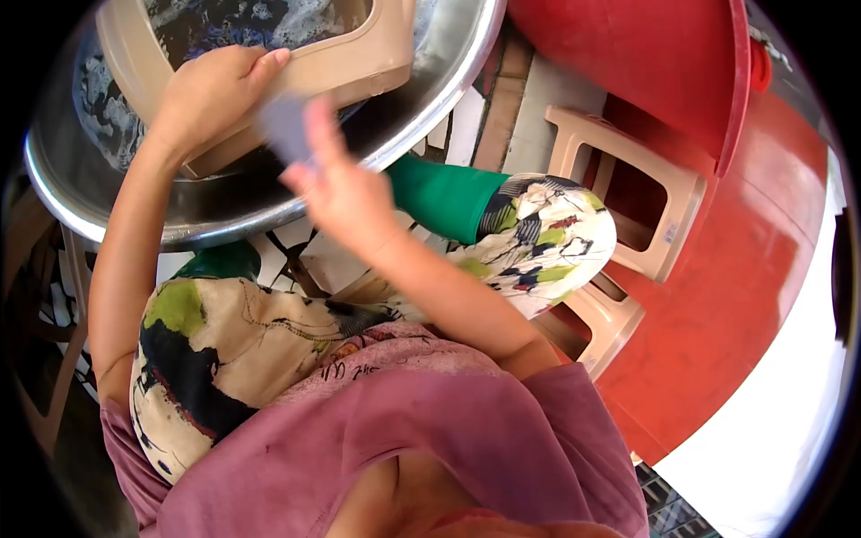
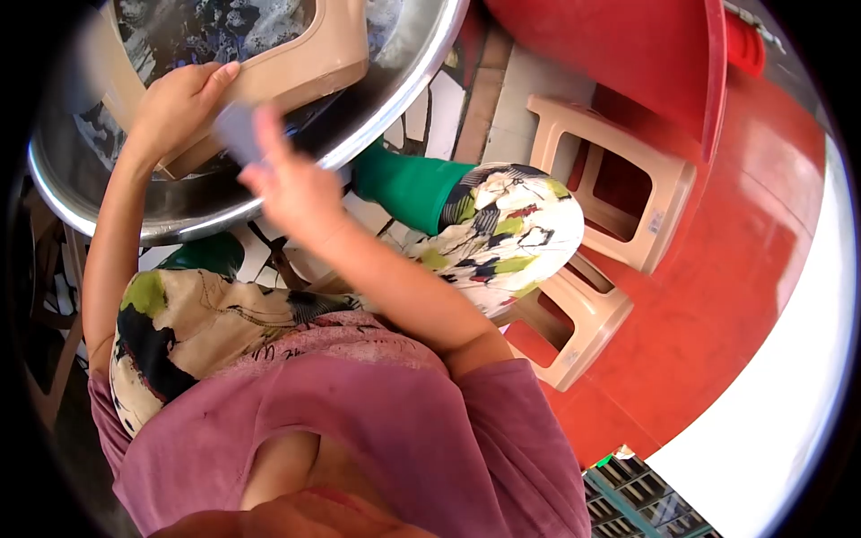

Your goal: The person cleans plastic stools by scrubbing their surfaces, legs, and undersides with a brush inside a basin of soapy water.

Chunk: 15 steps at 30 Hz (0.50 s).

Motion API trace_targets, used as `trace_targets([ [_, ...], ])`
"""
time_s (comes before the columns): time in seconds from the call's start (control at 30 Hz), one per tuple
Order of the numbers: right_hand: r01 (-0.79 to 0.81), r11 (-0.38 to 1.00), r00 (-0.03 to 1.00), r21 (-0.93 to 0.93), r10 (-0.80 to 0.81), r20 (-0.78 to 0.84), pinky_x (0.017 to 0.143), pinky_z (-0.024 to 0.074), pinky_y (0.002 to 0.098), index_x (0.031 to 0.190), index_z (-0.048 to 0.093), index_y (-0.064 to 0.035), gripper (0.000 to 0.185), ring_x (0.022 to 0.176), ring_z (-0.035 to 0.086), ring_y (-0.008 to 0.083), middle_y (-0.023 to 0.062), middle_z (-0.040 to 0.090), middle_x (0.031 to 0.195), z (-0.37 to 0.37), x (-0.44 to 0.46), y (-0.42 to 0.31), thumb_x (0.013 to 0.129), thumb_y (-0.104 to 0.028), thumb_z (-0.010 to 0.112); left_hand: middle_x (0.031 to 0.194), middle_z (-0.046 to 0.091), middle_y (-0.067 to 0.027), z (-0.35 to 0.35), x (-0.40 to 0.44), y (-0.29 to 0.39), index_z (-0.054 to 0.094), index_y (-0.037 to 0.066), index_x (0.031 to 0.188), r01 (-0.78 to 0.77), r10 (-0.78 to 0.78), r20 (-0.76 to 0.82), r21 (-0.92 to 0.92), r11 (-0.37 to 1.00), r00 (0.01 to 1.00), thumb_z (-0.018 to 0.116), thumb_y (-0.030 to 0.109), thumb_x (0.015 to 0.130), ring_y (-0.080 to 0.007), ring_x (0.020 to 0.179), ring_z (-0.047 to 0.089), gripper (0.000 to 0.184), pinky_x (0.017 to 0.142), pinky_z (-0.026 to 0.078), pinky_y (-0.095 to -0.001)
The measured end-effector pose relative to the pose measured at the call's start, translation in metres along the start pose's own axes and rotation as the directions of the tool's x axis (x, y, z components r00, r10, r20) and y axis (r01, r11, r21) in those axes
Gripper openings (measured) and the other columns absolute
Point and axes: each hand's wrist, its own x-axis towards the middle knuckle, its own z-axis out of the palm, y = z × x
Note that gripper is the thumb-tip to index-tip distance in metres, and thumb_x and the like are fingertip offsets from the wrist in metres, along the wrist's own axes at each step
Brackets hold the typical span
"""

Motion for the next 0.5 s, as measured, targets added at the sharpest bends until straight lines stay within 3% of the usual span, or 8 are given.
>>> trace_targets([
  [0.07,0.114,0.957,0.992,-0.265,-0.096,0.08,0.063,0.0521,0.0453,0.15,0.006,-0.0204,0.086,0.068,0.064,0.0413,0.0254,0.064,0.079,0.006,-0.001,-0.008,0.086,-0.039,0.061,0.08,0.062,-0.0229,0.004,0.0,-0.004,0.065,0.002,0.092,-0.006,-0.001,-0.096,-0.065,0.998,0.995,0.038,0.046,0.096,-0.0394,0.08,0.06,0.052,0.073,0.046,-0.0443],
  [0.2,-0.276,0.944,0.932,0.182,0.309,-0.188,0.059,0.0517,0.0388,0.149,0.001,-0.0143,0.078,0.068,0.066,0.0356,0.0249,0.065,0.08,-0.059,0.027,0.048,0.093,-0.039,0.05,0.09,0.064,-0.0183,-0.001,-0.011,-0.012,0.064,0.004,0.099,-0.206,0.187,-0.202,-0.08,0.975,0.961,0.05,0.036,0.094,-0.035,0.082,0.06,0.035,0.075,0.047,-0.0379],
  [0.27,-0.162,0.965,0.962,0.204,0.201,-0.187,0.057,0.0515,0.0393,0.149,0.002,-0.0126,0.078,0.067,0.066,0.0366,0.0235,0.066,0.079,-0.051,0.02,0.035,0.093,-0.039,0.05,0.101,0.066,-0.0117,-0.007,-0.008,-0.047,0.064,0.005,0.106,-0.399,0.369,-0.652,0.11,0.911,0.662,0.058,0.035,0.09,-0.0259,0.092,0.062,0.035,0.082,0.046,-0.0323],
  [0.33,0.022,0.999,0.996,-0.039,-0.025,-0.082,0.054,0.0513,0.0434,0.15,0.007,-0.0185,0.079,0.065,0.065,0.0383,0.0213,0.066,0.077,-0.019,0.015,0.001,0.091,-0.04,0.055,0.121,0.055,-0.0201,-0.037,-0.021,-0.048,0.055,0.006,0.119,0.15,0.215,-0.863,0.314,0.938,0.458,0.052,0.03,0.091,-0.0386,0.117,0.047,0.037,0.099,0.034,-0.0446],
  [0.37,0.104,0.986,0.994,-0.134,-0.1,0.034,0.054,0.0515,0.044,0.15,0.008,-0.02,0.08,0.065,0.065,0.0378,0.0213,0.066,0.079,0.0,0.015,-0.021,0.09,-0.04,0.056,0.138,0.039,-0.0196,-0.026,-0.009,-0.076,0.044,0.008,0.134,0.169,-0.029,-0.877,0.059,0.984,0.479,0.051,0.025,0.092,-0.0403,0.13,0.032,0.046,0.109,0.019,-0.0477],
  [0.4,0.193,0.955,0.975,-0.223,-0.162,0.151,0.054,0.0517,0.0447,0.15,0.008,-0.0216,0.081,0.065,0.065,0.0373,0.0213,0.066,0.08,0.011,0.015,-0.037,0.089,-0.041,0.057,0.14,0.036,-0.0217,-0.018,0.002,-0.113,0.033,0.008,0.141,0.22,-0.219,-0.8,-0.112,0.969,0.559,0.051,0.023,0.093,-0.0358,0.129,0.036,0.054,0.109,0.023,-0.043],
  [0.47,0.227,0.944,0.969,-0.24,-0.196,0.148,0.054,0.0519,0.0448,0.15,0.008,-0.0219,0.081,0.065,0.065,0.0368,0.0217,0.066,0.081,0.012,0.016,-0.036,0.089,-0.04,0.057,0.143,0.034,-0.0201,-0.016,0.005,-0.114,0.028,0.007,0.144,-0.212,-0.224,-0.751,-0.437,0.874,0.621,0.053,0.026,0.093,-0.0305,0.13,0.036,0.06,0.108,0.026,-0.0369],
  [0.5,0.246,0.932,0.966,-0.265,-0.215,0.141,0.053,0.0521,0.0449,0.15,0.008,-0.0222,0.081,0.065,0.065,0.0364,0.0221,0.065,0.082,0.01,0.015,-0.032,0.088,-0.04,0.057,0.141,0.037,-0.0161,-0.012,0.003,-0.117,0.028,0.007,0.143,-0.192,-0.307,-0.721,-0.52,0.832,0.621,0.056,0.031,0.092,-0.0242,0.125,0.041,0.063,0.103,0.034,-0.0317],
])
